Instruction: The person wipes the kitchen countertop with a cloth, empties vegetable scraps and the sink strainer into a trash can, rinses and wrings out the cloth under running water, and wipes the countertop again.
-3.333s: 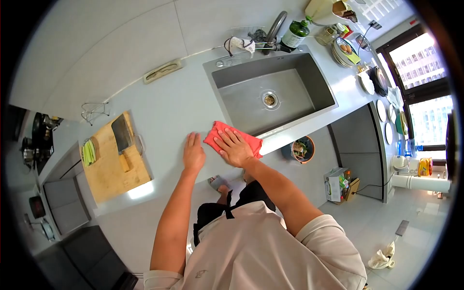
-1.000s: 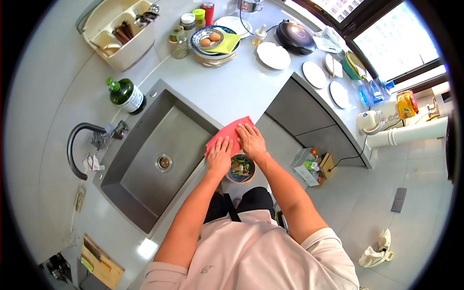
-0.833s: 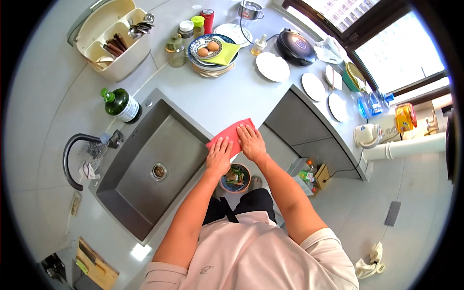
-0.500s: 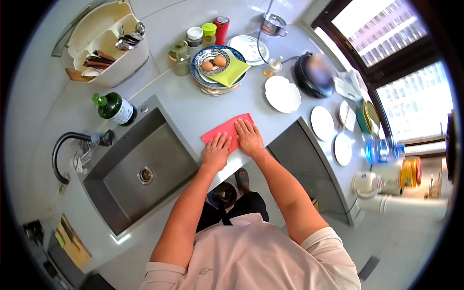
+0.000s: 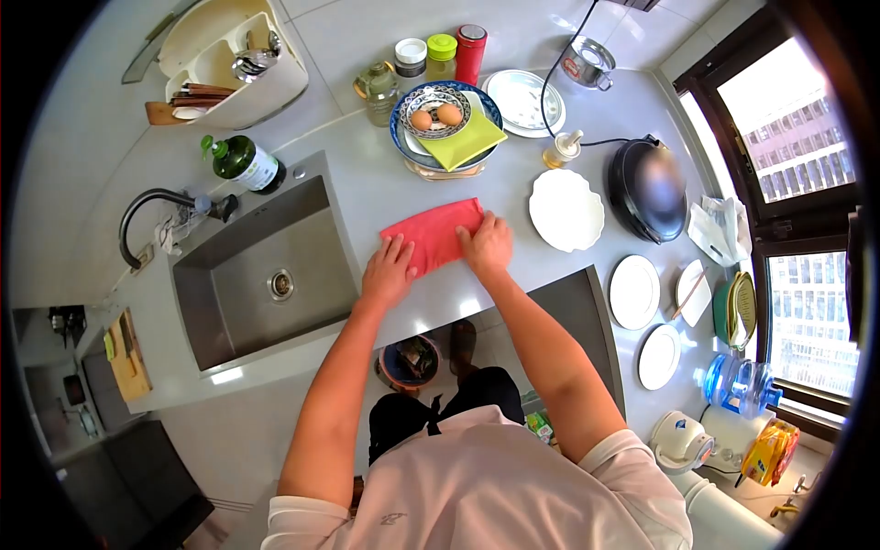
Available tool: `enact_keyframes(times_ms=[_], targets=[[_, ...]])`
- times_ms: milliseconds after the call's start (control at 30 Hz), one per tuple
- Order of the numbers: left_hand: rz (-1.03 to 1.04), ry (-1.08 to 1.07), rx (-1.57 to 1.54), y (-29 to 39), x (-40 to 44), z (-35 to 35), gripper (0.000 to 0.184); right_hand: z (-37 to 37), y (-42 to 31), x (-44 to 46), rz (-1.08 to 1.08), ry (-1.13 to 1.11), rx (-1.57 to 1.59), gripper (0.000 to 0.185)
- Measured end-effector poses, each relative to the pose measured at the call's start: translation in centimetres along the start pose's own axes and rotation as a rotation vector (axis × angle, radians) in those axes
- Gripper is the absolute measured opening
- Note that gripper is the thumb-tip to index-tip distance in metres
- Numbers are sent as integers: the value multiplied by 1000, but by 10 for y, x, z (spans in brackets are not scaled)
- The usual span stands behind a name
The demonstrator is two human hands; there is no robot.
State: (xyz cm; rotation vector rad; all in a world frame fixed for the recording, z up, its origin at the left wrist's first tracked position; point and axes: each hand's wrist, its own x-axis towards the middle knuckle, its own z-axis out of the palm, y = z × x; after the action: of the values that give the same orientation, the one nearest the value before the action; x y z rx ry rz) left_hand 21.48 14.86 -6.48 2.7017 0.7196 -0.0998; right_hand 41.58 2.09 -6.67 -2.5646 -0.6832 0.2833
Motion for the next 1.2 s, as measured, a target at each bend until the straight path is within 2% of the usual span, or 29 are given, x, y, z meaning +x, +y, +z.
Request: enact_keyframes(times_ms=[33,133,233,367,467,600,700,733,833,933,1033,1200], targets=[[-5,16,37,2,-7,2,58,-2,-4,1,52,-86,-47,55],[-20,26,93,7,-27,5,59,5,-6,10,246,-311,132,56],[-39,26,39,2,-41,2,58,21,6,11,114,-203,181,51],[-43,148,-66,-15,-54,4,56,18,-9,4,132,-87,382,36],[-47,222,-124,-28,-74,-2,52,5,-39,-10,50,-72,404,32],[-55,246,-147,-43,-92,-4,50,-16,-94,-54,-225,-274,304,30],[-68,258,-122,-53,-97,4,50,2,-97,-66,-382,-112,124,26],[-79,258,-115,-55,-97,6,51,3,-99,-68,-398,-168,68,23],[-116,251,-86,-53,-94,14,53,31,-94,-70,-735,-51,0,37],[-149,273,-49,-51,-88,19,55,64,-81,-85,-646,-83,-185,59],[-165,311,-41,-51,-84,22,56,62,-70,-94,-515,-183,-299,72],[-168,283,-7,-62,-72,22,56,79,-88,-67,-484,-135,-315,71]])
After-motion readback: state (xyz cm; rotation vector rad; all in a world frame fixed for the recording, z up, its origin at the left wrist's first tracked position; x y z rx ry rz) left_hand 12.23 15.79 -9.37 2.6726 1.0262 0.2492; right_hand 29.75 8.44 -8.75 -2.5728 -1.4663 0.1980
